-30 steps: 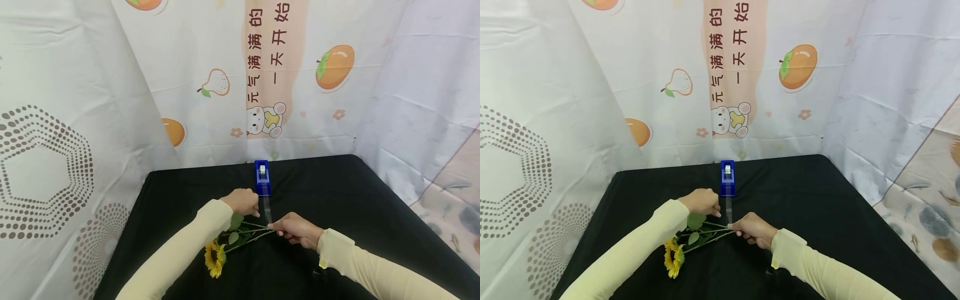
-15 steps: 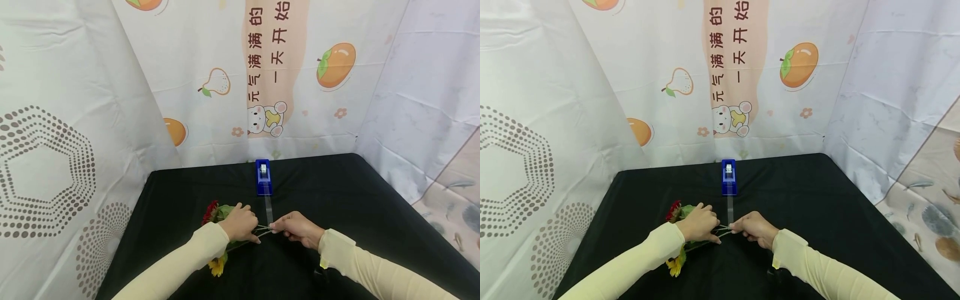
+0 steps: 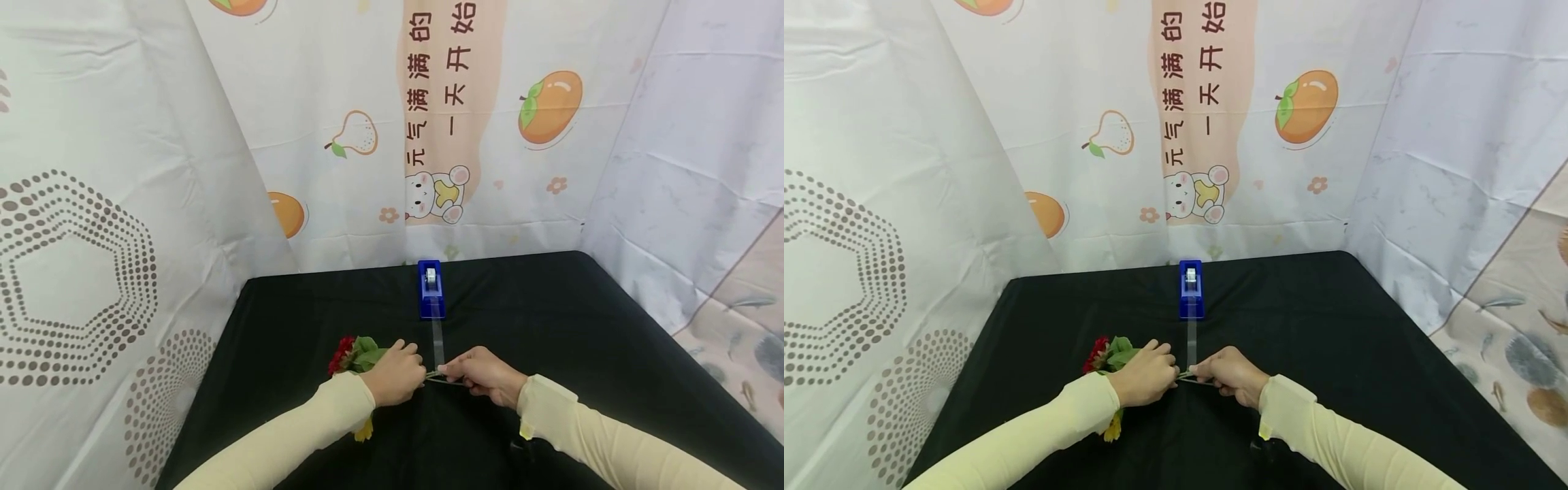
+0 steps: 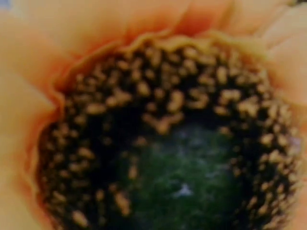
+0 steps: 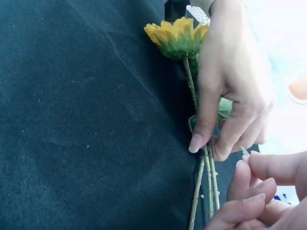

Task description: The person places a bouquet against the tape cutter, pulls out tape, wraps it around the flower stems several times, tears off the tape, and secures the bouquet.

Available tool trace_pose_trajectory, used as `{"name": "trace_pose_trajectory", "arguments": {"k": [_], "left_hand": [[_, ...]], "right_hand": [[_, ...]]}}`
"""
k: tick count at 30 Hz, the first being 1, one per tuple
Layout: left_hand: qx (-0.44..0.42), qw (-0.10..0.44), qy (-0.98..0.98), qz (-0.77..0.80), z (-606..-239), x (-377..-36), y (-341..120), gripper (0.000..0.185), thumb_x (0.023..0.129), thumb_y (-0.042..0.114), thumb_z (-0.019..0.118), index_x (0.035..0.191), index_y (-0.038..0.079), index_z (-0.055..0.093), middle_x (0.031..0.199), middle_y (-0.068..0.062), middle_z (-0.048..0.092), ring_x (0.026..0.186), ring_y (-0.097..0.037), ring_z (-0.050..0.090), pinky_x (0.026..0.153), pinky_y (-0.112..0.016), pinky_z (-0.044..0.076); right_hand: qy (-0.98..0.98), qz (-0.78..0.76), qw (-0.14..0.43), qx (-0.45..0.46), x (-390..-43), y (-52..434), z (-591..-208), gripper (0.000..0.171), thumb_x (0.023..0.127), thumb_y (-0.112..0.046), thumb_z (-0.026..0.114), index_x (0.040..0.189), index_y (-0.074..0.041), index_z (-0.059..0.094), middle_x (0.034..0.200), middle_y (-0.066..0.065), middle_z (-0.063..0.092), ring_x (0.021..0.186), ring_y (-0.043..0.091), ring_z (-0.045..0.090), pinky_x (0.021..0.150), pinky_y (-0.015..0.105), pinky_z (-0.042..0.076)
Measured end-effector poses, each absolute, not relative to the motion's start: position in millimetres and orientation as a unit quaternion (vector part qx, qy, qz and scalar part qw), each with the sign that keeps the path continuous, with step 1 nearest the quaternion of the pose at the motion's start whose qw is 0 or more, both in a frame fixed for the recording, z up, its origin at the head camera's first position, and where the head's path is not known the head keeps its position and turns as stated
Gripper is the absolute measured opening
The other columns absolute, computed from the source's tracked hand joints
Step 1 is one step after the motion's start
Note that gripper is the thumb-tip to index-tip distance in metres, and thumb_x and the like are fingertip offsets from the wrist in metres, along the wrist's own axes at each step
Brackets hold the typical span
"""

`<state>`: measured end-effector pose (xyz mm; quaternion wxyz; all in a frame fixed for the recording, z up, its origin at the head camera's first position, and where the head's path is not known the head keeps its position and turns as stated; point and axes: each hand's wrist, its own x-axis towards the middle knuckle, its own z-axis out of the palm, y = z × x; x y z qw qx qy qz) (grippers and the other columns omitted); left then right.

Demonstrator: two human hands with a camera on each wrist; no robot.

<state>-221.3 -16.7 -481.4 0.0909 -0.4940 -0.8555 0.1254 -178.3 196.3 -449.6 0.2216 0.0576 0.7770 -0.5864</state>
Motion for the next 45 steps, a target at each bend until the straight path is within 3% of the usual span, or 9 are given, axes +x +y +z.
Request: {"name": "trace_pose_trajectory", "arguments": {"k": [9, 23, 30, 45], "left_hand": [[-0.497, 0.106, -0.851, 0.129, -484, -221, -19, 0.016, 0.096, 0.03, 0.071, 0.082, 0.024, 0.075, 0.09, 0.005, 0.069, 0.078, -0.015, 0.039, 0.072, -0.031, 0.027], [-0.477, 0.118, -0.869, 0.055, -473, -226, -14, 0.019, 0.099, 0.028, 0.067, 0.084, 0.023, 0.078, 0.078, 0.007, 0.061, 0.075, -0.015, 0.037, 0.069, -0.029, 0.026], [-0.472, 0.11, -0.873, 0.048, -475, -225, -12, 0.019, 0.101, 0.029, 0.065, 0.089, 0.023, 0.08, 0.08, 0.007, 0.058, 0.074, -0.015, 0.036, 0.068, -0.029, 0.027], [-0.467, 0.126, -0.875, 0.034, -474, -222, -10, 0.02, 0.102, 0.027, 0.063, 0.095, 0.022, 0.08, 0.081, 0.007, 0.058, 0.073, -0.015, 0.035, 0.067, -0.029, 0.027]], "right_hand": [[0.778, -0.583, 0.225, 0.06, -179, 191, -450, 0.027, 0.093, -0.026, 0.075, 0.077, -0.004, 0.071, 0.064, 0.0, 0.051, 0.056, 0.012, 0.043, 0.054, 0.027, 0.037], [0.79, -0.572, 0.212, 0.068, -180, 187, -457, 0.023, 0.093, -0.02, 0.074, 0.078, -0.002, 0.072, 0.065, 0.0, 0.056, 0.051, 0.01, 0.039, 0.049, 0.024, 0.032], [0.798, -0.556, 0.226, 0.06, -183, 188, -464, 0.028, 0.093, -0.019, 0.072, 0.068, -0.008, 0.067, 0.06, -0.002, 0.051, 0.047, 0.009, 0.035, 0.046, 0.024, 0.03], [0.809, -0.546, 0.209, 0.05, -184, 189, -469, 0.026, 0.096, -0.022, 0.071, 0.078, -0.003, 0.074, 0.064, -0.002, 0.055, 0.048, 0.008, 0.035, 0.047, 0.024, 0.029]]}}
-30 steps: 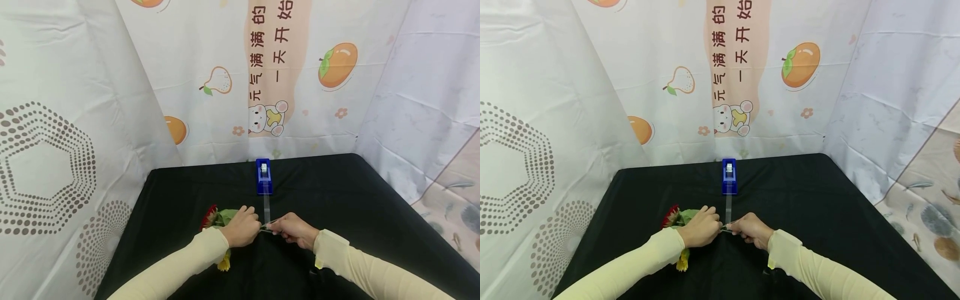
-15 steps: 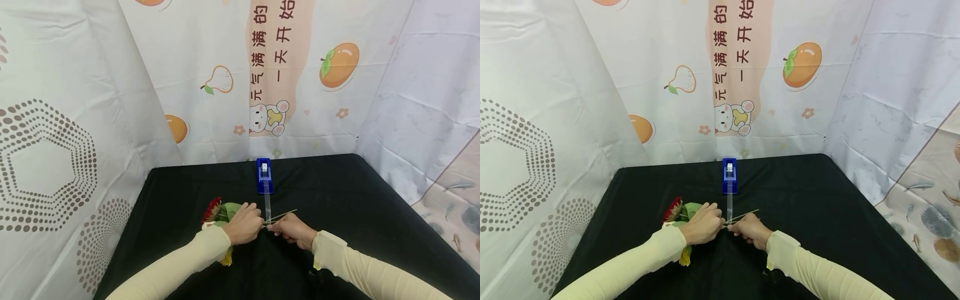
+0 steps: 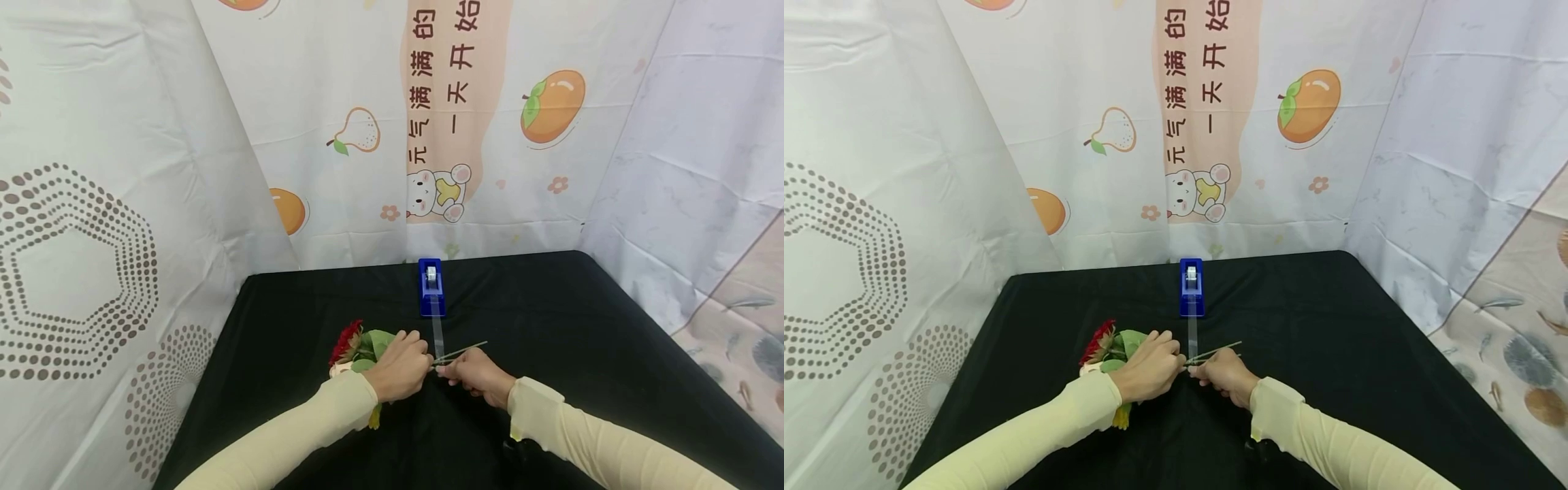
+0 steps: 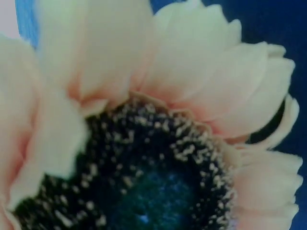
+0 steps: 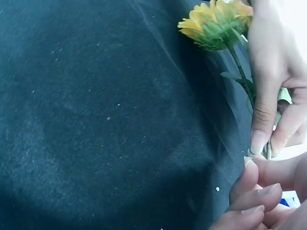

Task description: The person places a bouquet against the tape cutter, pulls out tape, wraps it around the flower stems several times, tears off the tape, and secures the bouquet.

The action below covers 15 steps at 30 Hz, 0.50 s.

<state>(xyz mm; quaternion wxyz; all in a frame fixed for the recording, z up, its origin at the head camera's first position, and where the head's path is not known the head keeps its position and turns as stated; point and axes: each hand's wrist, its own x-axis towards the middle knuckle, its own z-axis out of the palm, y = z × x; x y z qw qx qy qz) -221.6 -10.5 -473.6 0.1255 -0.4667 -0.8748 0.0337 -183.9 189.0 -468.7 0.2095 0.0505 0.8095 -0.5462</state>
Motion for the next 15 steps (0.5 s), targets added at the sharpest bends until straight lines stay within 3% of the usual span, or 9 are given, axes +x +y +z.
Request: {"name": "trace_pose_trajectory", "arguments": {"k": [3, 10, 15], "left_hand": [[-0.463, 0.118, -0.878, 0.03, -474, -222, -11, 0.019, 0.102, 0.026, 0.063, 0.095, 0.021, 0.08, 0.081, 0.007, 0.057, 0.074, -0.015, 0.035, 0.067, -0.029, 0.027], [-0.469, 0.133, -0.873, 0.031, -476, -222, -10, 0.017, 0.099, 0.022, 0.064, 0.091, 0.021, 0.079, 0.081, 0.006, 0.057, 0.072, -0.015, 0.034, 0.067, -0.028, 0.026], [-0.475, 0.153, -0.866, 0.039, -476, -221, -10, 0.017, 0.099, 0.022, 0.065, 0.09, 0.022, 0.079, 0.081, 0.007, 0.057, 0.071, -0.015, 0.033, 0.067, -0.028, 0.025]], "right_hand": [[0.829, -0.526, 0.183, 0.054, -181, 183, -466, 0.028, 0.096, -0.02, 0.07, 0.074, -0.004, 0.072, 0.062, -0.001, 0.054, 0.048, 0.009, 0.033, 0.047, 0.025, 0.028], [0.87, -0.478, 0.101, 0.06, -176, 173, -466, 0.024, 0.094, -0.012, 0.071, 0.073, -0.003, 0.074, 0.075, 0.003, 0.066, 0.068, 0.017, 0.055, 0.062, 0.031, 0.042], [0.88, -0.464, 0.085, 0.06, -176, 171, -468, 0.025, 0.095, -0.013, 0.071, 0.071, -0.004, 0.075, 0.074, 0.003, 0.067, 0.065, 0.017, 0.055, 0.06, 0.031, 0.042]]}}
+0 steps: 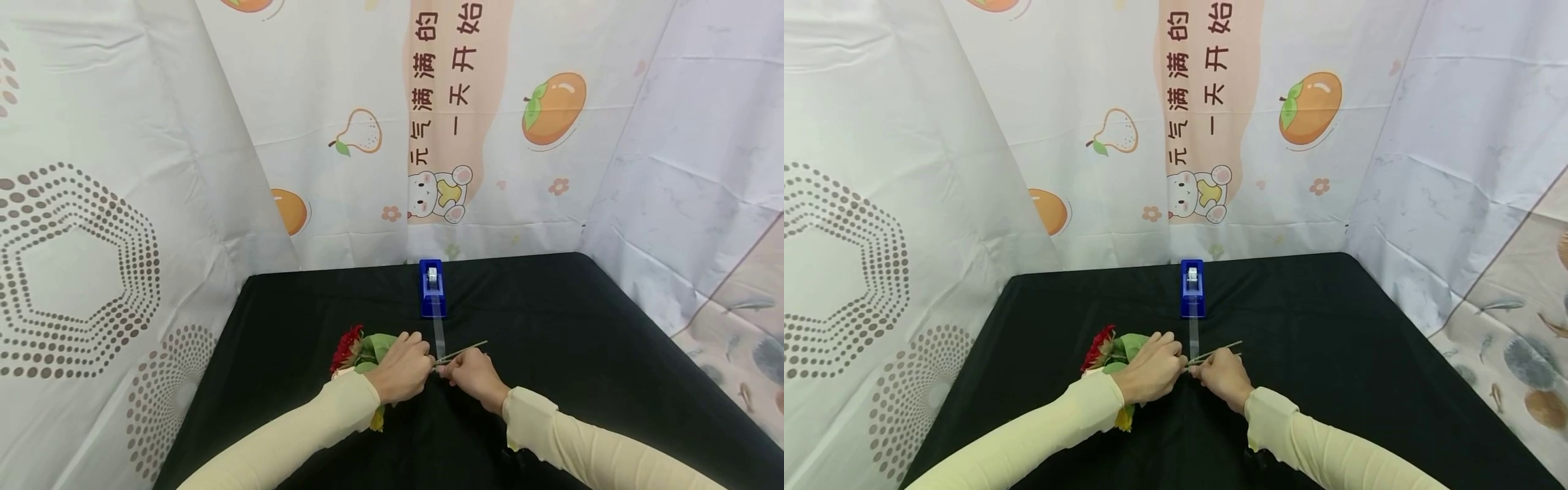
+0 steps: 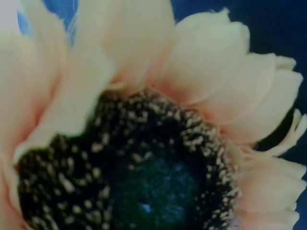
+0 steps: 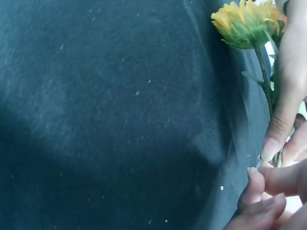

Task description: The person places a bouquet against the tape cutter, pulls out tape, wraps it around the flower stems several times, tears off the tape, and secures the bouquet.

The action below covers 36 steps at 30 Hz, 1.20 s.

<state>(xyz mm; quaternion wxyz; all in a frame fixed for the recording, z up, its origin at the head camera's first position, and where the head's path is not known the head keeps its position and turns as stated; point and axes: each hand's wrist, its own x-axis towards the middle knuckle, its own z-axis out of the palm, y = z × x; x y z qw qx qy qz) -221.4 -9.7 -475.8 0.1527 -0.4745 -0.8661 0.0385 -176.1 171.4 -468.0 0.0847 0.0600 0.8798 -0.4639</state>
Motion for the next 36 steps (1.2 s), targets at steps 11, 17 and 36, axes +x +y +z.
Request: {"name": "trace_pose_trajectory", "arguments": {"k": [11, 17, 36], "left_hand": [[-0.465, 0.131, -0.875, 0.035, -475, -221, -10, 0.018, 0.101, 0.028, 0.065, 0.094, 0.022, 0.08, 0.081, 0.007, 0.058, 0.073, -0.015, 0.036, 0.068, -0.027, 0.027], [-0.47, 0.141, -0.871, 0.036, -475, -221, -11, 0.015, 0.1, 0.027, 0.067, 0.093, 0.023, 0.08, 0.082, 0.008, 0.058, 0.074, -0.014, 0.036, 0.068, -0.027, 0.027], [-0.498, 0.185, -0.846, 0.043, -476, -226, -16, 0.012, 0.099, 0.023, 0.068, 0.098, 0.02, 0.079, 0.085, 0.006, 0.057, 0.078, -0.015, 0.034, 0.072, -0.029, 0.027]], "right_hand": [[0.906, -0.414, 0.039, 0.082, -179, 176, -480, 0.034, 0.088, -0.03, 0.083, 0.072, -0.008, 0.063, 0.066, 0.001, 0.057, 0.056, 0.016, 0.049, 0.052, 0.03, 0.038], [0.953, -0.292, -0.081, 0.002, -182, 180, -483, 0.046, 0.078, -0.041, 0.09, 0.104, -0.011, 0.065, 0.079, 0.003, 0.057, 0.067, 0.02, 0.05, 0.057, 0.035, 0.04], [0.913, -0.318, 0.075, -0.245, -210, 208, -475, 0.027, 0.101, -0.032, 0.067, 0.08, -0.017, 0.075, 0.067, -0.007, 0.066, 0.054, 0.008, 0.06, 0.052, 0.026, 0.05]]}}
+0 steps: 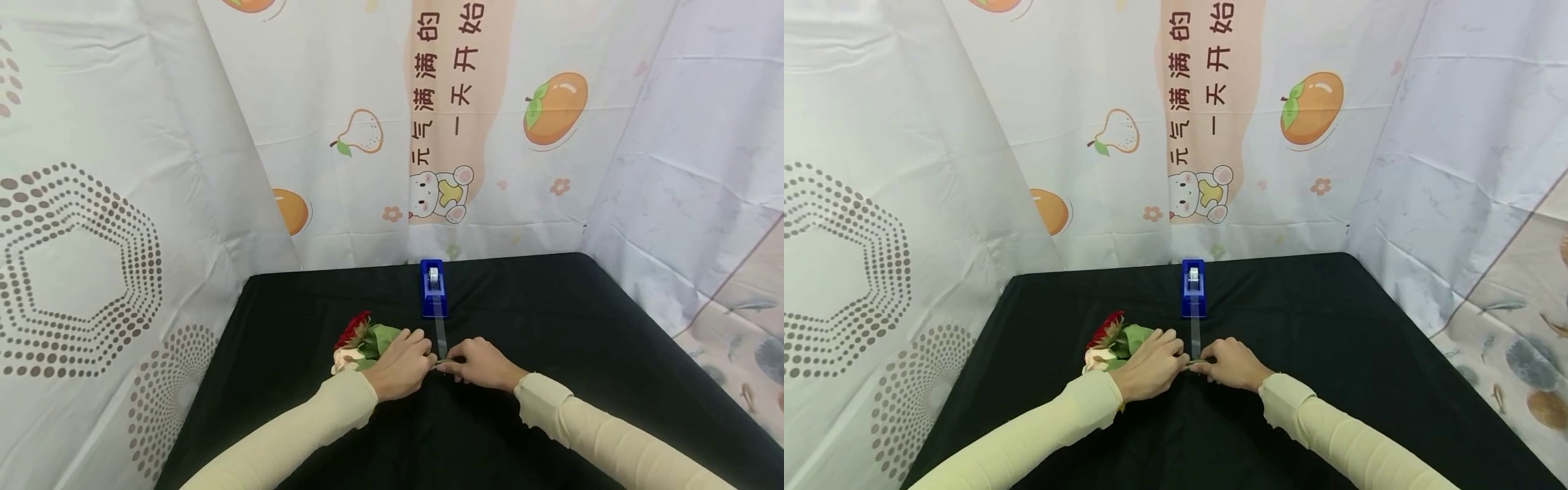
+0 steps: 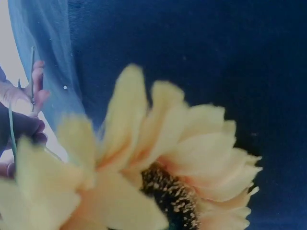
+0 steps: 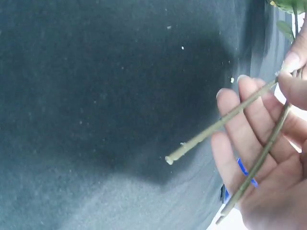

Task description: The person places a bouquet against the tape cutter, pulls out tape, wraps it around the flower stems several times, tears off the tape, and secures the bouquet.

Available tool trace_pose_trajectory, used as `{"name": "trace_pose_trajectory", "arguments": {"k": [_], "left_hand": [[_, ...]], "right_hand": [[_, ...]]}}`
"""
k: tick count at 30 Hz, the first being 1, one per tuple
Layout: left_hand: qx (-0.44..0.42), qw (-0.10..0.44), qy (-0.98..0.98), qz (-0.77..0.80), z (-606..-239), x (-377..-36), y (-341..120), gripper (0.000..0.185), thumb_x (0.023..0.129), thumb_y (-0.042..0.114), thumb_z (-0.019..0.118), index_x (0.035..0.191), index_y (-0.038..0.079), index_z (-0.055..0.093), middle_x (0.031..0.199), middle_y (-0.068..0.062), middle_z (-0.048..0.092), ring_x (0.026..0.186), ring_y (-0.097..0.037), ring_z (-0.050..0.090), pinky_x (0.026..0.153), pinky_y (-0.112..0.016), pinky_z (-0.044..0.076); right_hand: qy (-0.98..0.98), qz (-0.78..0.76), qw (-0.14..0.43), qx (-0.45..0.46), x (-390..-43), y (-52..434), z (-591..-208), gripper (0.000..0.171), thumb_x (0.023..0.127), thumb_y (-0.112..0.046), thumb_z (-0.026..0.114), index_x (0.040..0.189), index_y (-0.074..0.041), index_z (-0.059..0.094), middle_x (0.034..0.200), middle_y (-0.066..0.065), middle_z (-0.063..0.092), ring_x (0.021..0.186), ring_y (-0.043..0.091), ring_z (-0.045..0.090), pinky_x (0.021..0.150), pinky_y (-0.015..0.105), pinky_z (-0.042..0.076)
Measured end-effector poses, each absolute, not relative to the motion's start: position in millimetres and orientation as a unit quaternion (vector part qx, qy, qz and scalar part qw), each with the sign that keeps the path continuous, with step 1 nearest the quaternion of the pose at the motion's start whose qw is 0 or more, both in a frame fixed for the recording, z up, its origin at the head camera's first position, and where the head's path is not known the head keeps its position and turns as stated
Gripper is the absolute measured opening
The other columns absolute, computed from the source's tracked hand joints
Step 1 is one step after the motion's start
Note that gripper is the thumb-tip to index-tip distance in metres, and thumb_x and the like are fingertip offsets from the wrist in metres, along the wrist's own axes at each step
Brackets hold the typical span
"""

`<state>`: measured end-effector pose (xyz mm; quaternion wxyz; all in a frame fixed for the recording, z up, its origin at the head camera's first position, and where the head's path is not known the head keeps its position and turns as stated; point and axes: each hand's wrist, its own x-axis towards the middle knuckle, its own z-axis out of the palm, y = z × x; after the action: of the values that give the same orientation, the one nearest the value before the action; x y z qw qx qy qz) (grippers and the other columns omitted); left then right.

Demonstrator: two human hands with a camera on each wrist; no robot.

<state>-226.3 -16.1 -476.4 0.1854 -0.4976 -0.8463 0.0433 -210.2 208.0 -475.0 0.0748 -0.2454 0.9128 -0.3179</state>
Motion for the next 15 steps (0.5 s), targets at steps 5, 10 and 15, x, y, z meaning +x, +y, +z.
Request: {"name": "trace_pose_trajectory", "arguments": {"k": [5, 10, 15], "left_hand": [[-0.504, 0.21, -0.835, 0.061, -478.1, -226.8, -17.8, 0.011, 0.099, 0.021, 0.067, 0.096, 0.019, 0.078, 0.085, 0.005, 0.057, 0.078, -0.016, 0.035, 0.073, -0.03, 0.028], [-0.509, 0.221, -0.828, 0.075, -478.8, -227.3, -18.7, 0.012, 0.1, 0.022, 0.065, 0.099, 0.018, 0.077, 0.088, 0.004, 0.059, 0.08, -0.017, 0.037, 0.073, -0.03, 0.029], [-0.507, 0.225, -0.826, 0.096, -478.7, -227.6, -19.1, 0.011, 0.098, 0.022, 0.066, 0.098, 0.018, 0.077, 0.089, 0.004, 0.06, 0.082, -0.017, 0.04, 0.074, -0.031, 0.032]], "right_hand": [[0.892, -0.363, 0.119, -0.243, -215.0, 209.0, -477.2, 0.025, 0.101, -0.028, 0.067, 0.084, -0.012, 0.077, 0.072, -0.001, 0.07, 0.058, 0.017, 0.066, 0.055, 0.03, 0.054], [0.889, -0.374, 0.134, -0.227, -216.3, 207.6, -476.7, 0.024, 0.101, -0.029, 0.068, 0.087, -0.014, 0.08, 0.072, -0.001, 0.067, 0.06, 0.012, 0.058, 0.057, 0.028, 0.049], [0.874, -0.402, 0.165, -0.216, -216.5, 210.7, -481.5, 0.029, 0.105, -0.031, 0.06, 0.102, -0.011, 0.081, 0.094, 0.001, 0.071, 0.077, 0.015, 0.059, 0.069, 0.03, 0.048]]}}
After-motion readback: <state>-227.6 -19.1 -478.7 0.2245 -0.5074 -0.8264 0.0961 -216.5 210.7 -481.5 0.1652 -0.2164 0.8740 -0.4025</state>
